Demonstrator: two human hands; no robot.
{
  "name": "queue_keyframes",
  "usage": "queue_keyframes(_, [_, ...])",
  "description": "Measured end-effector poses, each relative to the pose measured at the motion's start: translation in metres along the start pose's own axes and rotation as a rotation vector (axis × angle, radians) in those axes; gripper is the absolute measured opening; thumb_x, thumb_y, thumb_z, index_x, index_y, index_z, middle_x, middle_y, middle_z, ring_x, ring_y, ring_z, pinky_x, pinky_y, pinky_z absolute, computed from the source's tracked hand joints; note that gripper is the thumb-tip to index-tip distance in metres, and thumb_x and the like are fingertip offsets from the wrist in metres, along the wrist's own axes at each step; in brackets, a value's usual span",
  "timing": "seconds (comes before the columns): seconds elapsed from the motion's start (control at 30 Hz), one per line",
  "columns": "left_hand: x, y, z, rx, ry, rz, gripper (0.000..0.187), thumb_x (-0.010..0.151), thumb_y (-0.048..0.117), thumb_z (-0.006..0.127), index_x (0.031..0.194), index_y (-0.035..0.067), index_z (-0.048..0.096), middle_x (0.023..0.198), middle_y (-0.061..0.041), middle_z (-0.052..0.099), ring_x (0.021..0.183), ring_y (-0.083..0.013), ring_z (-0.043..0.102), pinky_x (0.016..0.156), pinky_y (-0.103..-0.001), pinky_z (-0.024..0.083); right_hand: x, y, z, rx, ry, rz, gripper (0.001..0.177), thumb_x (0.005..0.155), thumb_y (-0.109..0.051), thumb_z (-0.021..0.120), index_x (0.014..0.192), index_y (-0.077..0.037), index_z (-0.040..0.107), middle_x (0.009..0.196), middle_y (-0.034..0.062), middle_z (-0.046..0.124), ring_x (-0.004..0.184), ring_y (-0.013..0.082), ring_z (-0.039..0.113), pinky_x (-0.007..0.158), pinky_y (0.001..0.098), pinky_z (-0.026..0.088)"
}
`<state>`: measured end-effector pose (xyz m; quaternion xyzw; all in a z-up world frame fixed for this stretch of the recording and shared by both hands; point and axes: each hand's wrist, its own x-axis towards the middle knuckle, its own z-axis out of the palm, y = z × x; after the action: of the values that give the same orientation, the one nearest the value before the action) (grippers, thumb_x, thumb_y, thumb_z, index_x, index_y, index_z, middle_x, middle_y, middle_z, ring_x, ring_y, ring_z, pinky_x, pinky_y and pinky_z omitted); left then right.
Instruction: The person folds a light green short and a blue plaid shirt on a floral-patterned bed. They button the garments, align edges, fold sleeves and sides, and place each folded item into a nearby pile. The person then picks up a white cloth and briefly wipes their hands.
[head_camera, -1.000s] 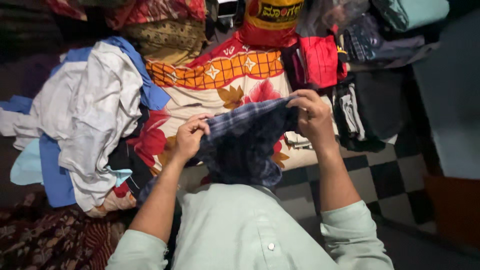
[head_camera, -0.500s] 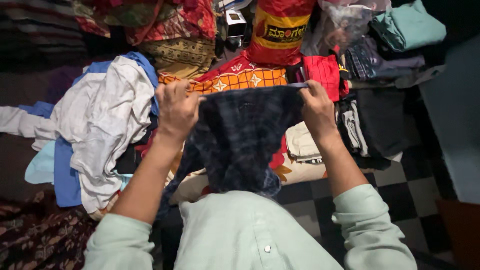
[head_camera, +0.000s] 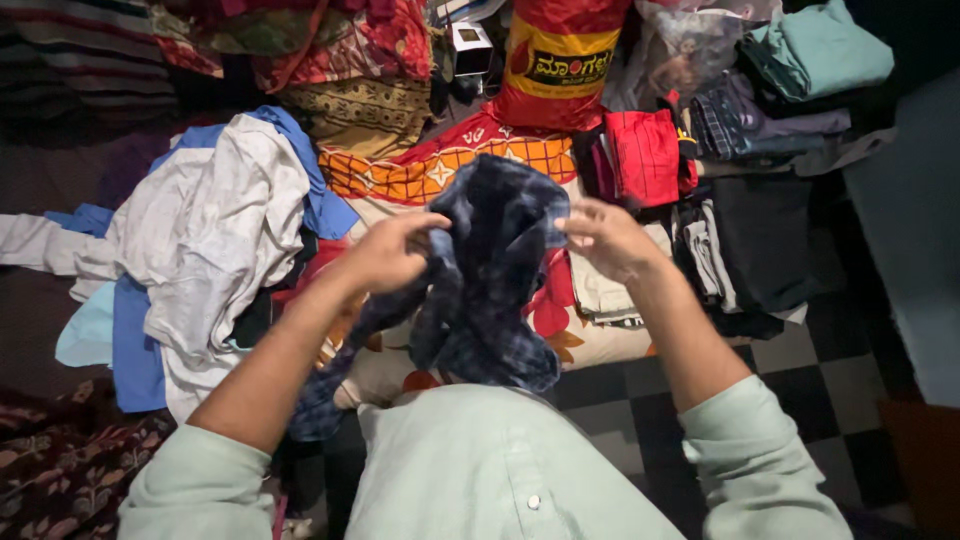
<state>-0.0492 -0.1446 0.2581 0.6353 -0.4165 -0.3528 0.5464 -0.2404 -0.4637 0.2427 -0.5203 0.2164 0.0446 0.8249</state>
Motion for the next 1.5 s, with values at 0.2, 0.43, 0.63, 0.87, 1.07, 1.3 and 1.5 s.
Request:
queue_keyframes(0.2, [-0.012,0.015,0.044,1.154,0.34,0.462,0.024,0.067,0.02,0.076,0.084,0.007,0.065,0.106,-0.013,0.071,0.104,-0.0371,0.069,0.091,-0.049,0.051,-0.015,0.052,0.016,0.188,0.003,0.17,0.015,0.094,-0.007,0.073,0.107,-0.003,0.066,0.096,0.0026,0.074,0.082,0.0112,0.066,0.084,0.026,0.051])
queue_keyframes(0.43, [-0.012,0.018,0.071,0.25,0.305,0.01,0.019,0.096,0.014,0.068,0.111,0.003,0.072,0.105,-0.012,0.073,0.101,-0.0313,0.069,0.088,-0.04,0.052,-0.042,0.061,0.052,0.275,0.184,0.129,0.02,0.091,-0.005,0.069,0.11,-0.01,0.067,0.103,0.0011,0.073,0.092,0.012,0.071,0.087,0.0282,0.057])
queue_keyframes(0.63, [-0.031,-0.007,0.104,-0.187,0.386,-0.275,0.028,0.094,0.008,0.064,0.122,0.005,0.062,0.1,-0.012,0.072,0.093,-0.0158,0.069,0.084,-0.029,0.053,-0.058,0.069,0.088,0.362,0.274,0.089,0.017,0.094,-0.002,0.069,0.11,-0.007,0.066,0.105,0.0048,0.072,0.096,0.0163,0.071,0.088,0.028,0.056])
queue_keyframes(0.87, [-0.034,-0.031,0.114,-0.253,0.453,-0.299,0.023,0.096,0.014,0.068,0.113,0.0,0.072,0.099,-0.006,0.076,0.089,-0.0103,0.069,0.082,-0.026,0.055,-0.059,0.088,0.092,0.319,0.372,-0.004,0.014,0.093,-0.003,0.07,0.106,-0.005,0.068,0.097,0.0061,0.071,0.089,0.0157,0.069,0.079,0.0266,0.054])
queue_keyframes(1.07, [-0.037,-0.015,0.131,-0.063,0.448,-0.261,0.024,0.093,0.018,0.073,0.108,0.0,0.073,0.092,-0.006,0.075,0.084,-0.0107,0.069,0.078,-0.027,0.054,-0.058,0.099,0.1,0.165,0.379,-0.103,0.015,0.093,-0.002,0.075,0.107,0.003,0.071,0.091,0.0055,0.069,0.079,0.0108,0.066,0.083,0.0311,0.06])
queue_keyframes(1.3, [-0.038,-0.002,0.132,-0.084,0.434,-0.196,0.024,0.093,0.019,0.073,0.107,0.0,0.073,0.091,-0.005,0.076,0.083,-0.01,0.068,0.078,-0.027,0.055,-0.062,0.095,0.105,0.237,0.382,-0.114,0.022,0.09,0.0,0.075,0.11,0.005,0.067,0.088,0.0047,0.069,0.077,0.0107,0.069,0.085,0.0336,0.064])
queue_keyframes(1.5, [-0.04,-0.008,0.135,-0.094,0.446,-0.297,0.021,0.091,0.021,0.076,0.099,0.001,0.076,0.08,-0.003,0.075,0.073,-0.0061,0.066,0.068,-0.025,0.054,-0.065,0.1,0.108,0.048,0.43,-0.148,0.023,0.092,-0.001,0.074,0.112,0.007,0.068,0.088,0.0052,0.07,0.077,0.0095,0.067,0.078,0.0281,0.059])
